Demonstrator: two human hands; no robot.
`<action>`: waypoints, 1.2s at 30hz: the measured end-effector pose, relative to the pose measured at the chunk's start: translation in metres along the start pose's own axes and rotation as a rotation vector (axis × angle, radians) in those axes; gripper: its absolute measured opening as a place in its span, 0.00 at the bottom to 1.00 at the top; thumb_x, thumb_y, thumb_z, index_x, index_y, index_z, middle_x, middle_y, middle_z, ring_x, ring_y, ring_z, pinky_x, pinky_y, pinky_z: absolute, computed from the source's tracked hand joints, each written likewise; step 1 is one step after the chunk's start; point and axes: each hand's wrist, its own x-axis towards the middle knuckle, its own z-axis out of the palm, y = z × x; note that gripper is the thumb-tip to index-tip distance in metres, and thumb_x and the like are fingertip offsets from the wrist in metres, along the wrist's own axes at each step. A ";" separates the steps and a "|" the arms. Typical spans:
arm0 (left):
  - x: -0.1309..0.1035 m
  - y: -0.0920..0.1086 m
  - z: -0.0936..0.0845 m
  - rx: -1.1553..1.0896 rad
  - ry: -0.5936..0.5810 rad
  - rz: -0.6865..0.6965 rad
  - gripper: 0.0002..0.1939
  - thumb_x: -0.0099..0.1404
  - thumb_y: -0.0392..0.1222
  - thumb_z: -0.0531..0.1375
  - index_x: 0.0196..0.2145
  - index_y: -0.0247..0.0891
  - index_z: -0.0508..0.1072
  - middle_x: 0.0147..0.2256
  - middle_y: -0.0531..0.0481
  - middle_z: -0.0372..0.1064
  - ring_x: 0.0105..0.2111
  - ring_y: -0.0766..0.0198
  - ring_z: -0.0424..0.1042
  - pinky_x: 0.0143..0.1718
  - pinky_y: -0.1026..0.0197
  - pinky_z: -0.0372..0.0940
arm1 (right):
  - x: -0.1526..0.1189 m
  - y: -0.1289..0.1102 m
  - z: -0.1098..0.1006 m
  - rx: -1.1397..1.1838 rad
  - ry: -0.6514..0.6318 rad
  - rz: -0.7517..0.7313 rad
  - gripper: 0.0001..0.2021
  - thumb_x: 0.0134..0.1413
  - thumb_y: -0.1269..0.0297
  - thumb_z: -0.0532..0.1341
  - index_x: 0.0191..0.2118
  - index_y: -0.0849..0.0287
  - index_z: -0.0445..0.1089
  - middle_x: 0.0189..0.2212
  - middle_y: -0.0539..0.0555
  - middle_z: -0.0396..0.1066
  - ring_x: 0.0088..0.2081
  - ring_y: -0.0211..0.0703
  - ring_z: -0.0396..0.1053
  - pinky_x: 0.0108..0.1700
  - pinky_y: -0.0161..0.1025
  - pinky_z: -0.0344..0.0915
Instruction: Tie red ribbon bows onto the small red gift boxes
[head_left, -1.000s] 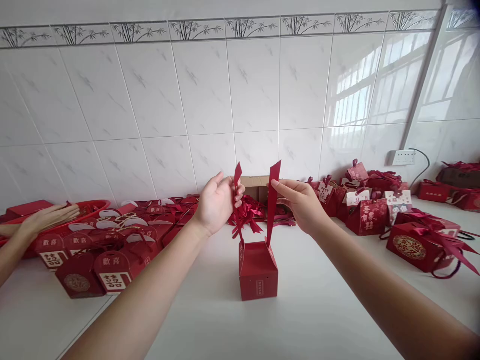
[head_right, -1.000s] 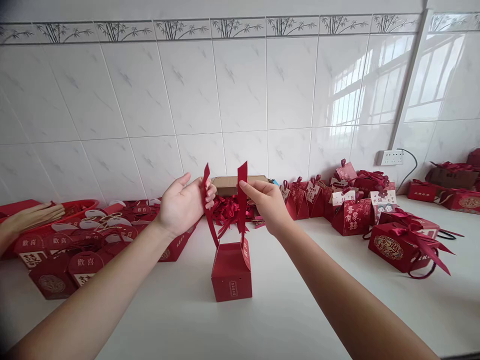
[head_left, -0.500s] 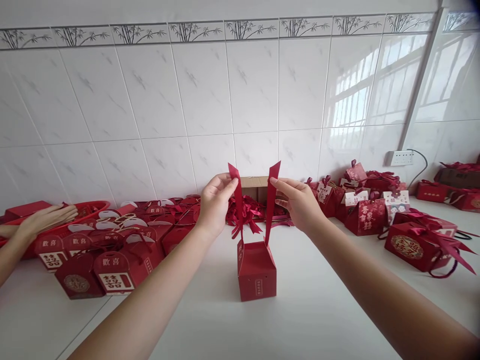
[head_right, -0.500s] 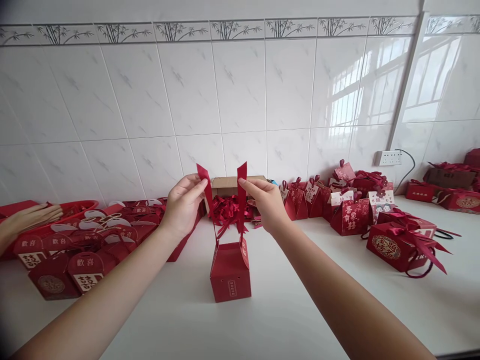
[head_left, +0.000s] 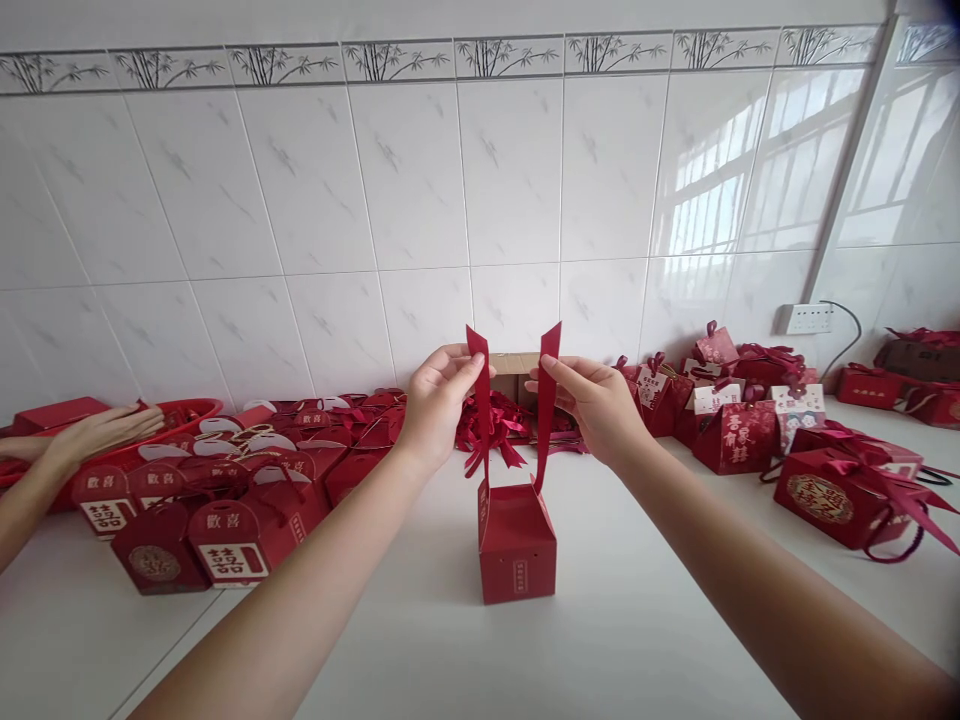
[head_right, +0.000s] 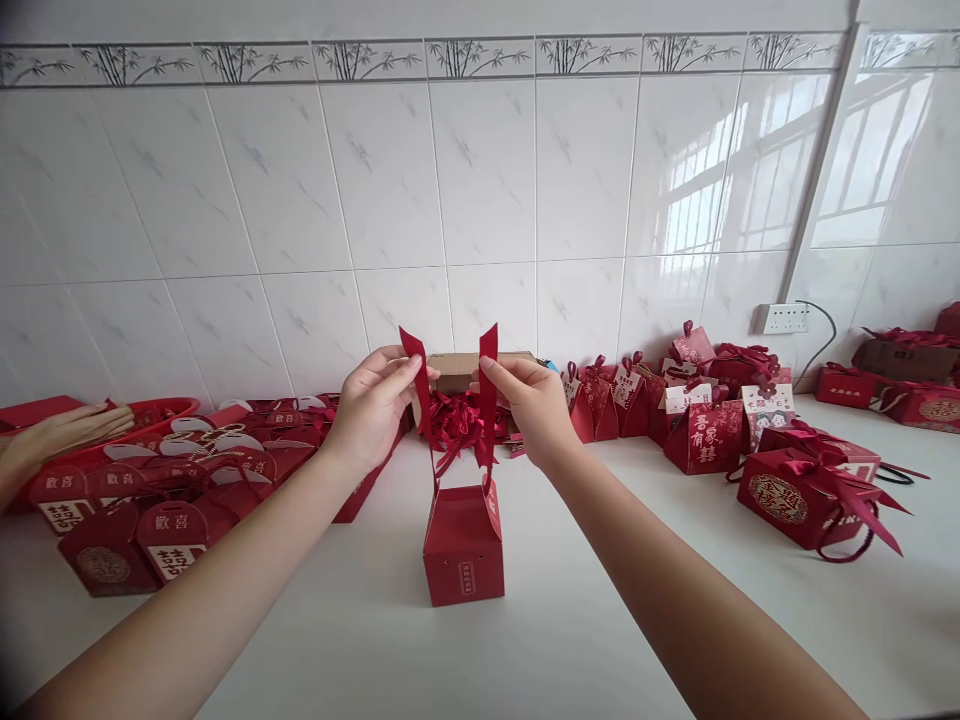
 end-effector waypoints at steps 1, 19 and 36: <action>-0.001 0.001 0.000 0.017 -0.034 -0.004 0.08 0.55 0.41 0.63 0.34 0.38 0.71 0.26 0.55 0.68 0.29 0.68 0.69 0.34 0.64 0.64 | 0.000 0.000 0.001 -0.002 -0.029 0.018 0.13 0.41 0.55 0.68 0.30 0.59 0.74 0.28 0.53 0.73 0.29 0.40 0.71 0.34 0.40 0.67; -0.006 0.012 -0.002 0.224 -0.236 -0.368 0.17 0.55 0.34 0.58 0.43 0.39 0.63 0.25 0.54 0.67 0.26 0.65 0.70 0.29 0.60 0.64 | -0.008 0.008 -0.006 -0.330 -0.381 -0.207 0.12 0.54 0.56 0.58 0.38 0.56 0.74 0.30 0.52 0.73 0.32 0.40 0.70 0.35 0.39 0.67; -0.018 0.004 -0.010 0.576 -0.256 0.149 0.20 0.61 0.41 0.56 0.52 0.47 0.66 0.26 0.55 0.65 0.25 0.66 0.63 0.34 0.63 0.60 | -0.017 0.028 -0.008 -0.749 -0.077 -0.762 0.12 0.58 0.67 0.54 0.40 0.54 0.74 0.37 0.55 0.74 0.38 0.44 0.68 0.39 0.41 0.66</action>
